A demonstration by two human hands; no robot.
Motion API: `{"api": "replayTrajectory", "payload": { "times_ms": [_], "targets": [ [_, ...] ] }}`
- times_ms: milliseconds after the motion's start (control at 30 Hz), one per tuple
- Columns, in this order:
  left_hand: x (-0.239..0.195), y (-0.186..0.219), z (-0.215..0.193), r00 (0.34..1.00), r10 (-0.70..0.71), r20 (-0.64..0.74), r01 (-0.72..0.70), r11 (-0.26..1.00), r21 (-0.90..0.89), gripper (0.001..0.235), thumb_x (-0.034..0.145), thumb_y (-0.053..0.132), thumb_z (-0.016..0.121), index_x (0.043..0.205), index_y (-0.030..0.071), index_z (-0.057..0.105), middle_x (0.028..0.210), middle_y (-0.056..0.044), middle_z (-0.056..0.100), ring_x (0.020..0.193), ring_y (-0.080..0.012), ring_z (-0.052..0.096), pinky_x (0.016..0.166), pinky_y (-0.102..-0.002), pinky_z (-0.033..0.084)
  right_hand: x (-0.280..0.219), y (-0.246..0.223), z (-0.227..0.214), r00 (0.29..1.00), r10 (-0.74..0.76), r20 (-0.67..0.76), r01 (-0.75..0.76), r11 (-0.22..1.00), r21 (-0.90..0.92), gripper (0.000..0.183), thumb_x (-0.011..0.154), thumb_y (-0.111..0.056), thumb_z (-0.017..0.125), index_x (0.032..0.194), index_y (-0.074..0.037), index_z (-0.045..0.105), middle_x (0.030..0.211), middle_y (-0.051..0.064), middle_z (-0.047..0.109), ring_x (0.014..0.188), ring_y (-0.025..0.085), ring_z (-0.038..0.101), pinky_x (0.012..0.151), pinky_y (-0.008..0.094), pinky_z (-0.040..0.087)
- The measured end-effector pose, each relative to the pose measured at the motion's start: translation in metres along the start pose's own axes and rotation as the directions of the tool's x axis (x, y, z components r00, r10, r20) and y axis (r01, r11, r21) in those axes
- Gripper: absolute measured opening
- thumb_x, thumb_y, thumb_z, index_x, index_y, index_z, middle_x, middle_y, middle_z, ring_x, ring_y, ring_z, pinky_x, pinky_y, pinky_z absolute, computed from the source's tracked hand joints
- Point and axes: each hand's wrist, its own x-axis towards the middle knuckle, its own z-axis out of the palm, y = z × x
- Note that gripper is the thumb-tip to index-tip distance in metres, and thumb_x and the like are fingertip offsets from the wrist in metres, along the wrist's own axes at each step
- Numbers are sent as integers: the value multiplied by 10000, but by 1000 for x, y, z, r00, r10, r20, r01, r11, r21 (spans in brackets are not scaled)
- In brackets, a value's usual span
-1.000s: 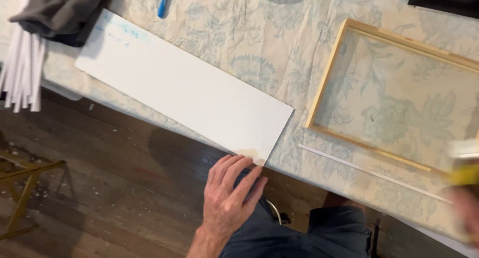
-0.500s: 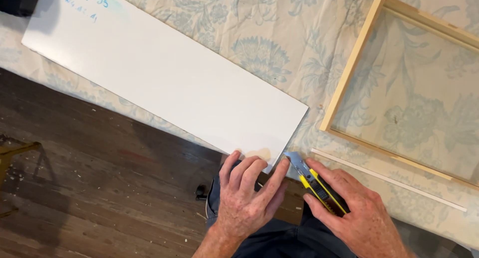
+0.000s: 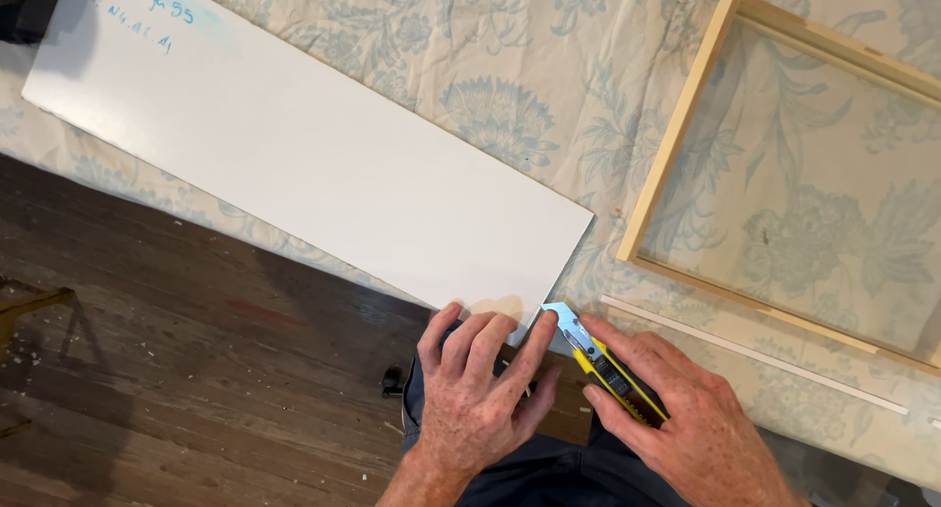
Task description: The person uses a utility knife to cut white plastic strips to length, then fits them into a wooden picture frame. They repeat the cutting and fitting process for multiple strips, checking fit by placing them inside the frame.
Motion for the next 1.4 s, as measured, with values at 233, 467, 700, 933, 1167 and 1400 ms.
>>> {"api": "replayTrajectory", "payload": {
  "times_ms": [233,467,700,933,1167,1400],
  "targets": [
    [-1,1,-1,1000,-4,14,4,1000,-6,326,935,321,635,1220,164,665,1072,-47,541,1002,-213,553,1000,-469,392,-1,2,2,999,-31,-23,31,999,18,596,789,-254,685,1367,-290,546,1204,-102,688,1103,91,658,878,307,491],
    [-1,0,-1,1000,0,20,0,1000,-14,325,937,319,633,1214,151,668,1068,-44,546,996,-213,554,1005,-472,383,0,0,1,997,-68,-25,69,996,56,592,799,-241,683,1373,-245,540,1271,-59,669,1158,111,635,949,305,459],
    [-3,0,-2,1000,0,30,1,1000,-24,341,931,315,647,1224,141,657,1080,-45,553,1008,-215,557,1009,-478,384,1,-1,0,997,-74,-14,75,990,117,568,798,-222,690,1352,-226,563,1255,-54,684,1149,105,648,961,287,448],
    [-2,-1,-1,999,9,31,-9,999,-31,350,931,319,646,1227,133,656,1087,-48,558,1012,-218,556,1009,-481,388,2,-1,-1,997,-74,-20,76,994,74,578,792,-244,694,1353,-246,559,1240,-63,692,1141,107,650,947,292,456],
    [4,0,-4,1000,9,15,-9,1000,-30,364,924,284,648,1201,49,644,1057,-55,577,951,-208,594,988,-449,422,4,-4,-5,998,-70,0,69,990,122,575,785,-226,701,1346,-225,576,1265,-50,694,1165,106,643,991,285,426],
    [2,1,-3,999,-19,50,21,999,-39,422,916,318,616,1243,51,629,1077,-59,538,985,-221,564,991,-461,405,5,1,-4,994,-106,3,104,984,146,571,789,-210,703,1344,-206,573,1291,-25,678,1180,117,635,1006,286,419]
  ]
}}
